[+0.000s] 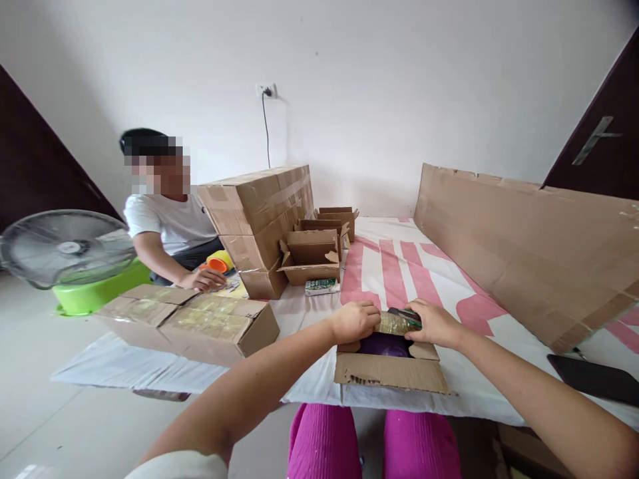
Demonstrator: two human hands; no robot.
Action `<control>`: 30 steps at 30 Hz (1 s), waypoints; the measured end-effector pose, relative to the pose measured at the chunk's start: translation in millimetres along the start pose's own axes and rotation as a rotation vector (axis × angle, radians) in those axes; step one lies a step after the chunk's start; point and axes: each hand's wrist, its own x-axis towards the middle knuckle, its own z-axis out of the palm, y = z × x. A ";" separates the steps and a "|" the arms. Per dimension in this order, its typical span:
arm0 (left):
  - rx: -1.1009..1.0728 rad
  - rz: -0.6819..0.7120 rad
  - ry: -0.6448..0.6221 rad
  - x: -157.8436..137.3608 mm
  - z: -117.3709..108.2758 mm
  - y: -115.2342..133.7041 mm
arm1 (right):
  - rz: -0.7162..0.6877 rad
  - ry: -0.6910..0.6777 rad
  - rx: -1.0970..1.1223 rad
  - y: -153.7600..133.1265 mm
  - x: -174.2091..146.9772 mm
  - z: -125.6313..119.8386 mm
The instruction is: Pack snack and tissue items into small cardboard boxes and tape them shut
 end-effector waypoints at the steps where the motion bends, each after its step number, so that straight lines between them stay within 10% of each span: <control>1: -0.020 -0.011 0.002 -0.8 0.0 -0.5 | -0.001 -0.002 -0.002 -0.2 0.0 -0.1; 17: -0.290 -0.316 0.025 -8.3 -7.7 -7.9 | -0.034 0.009 -0.043 2.1 -0.3 3.3; 30: -0.219 -0.752 -0.104 28.2 -2.1 33.3 | -0.032 0.002 -0.055 -1.2 -3.4 1.5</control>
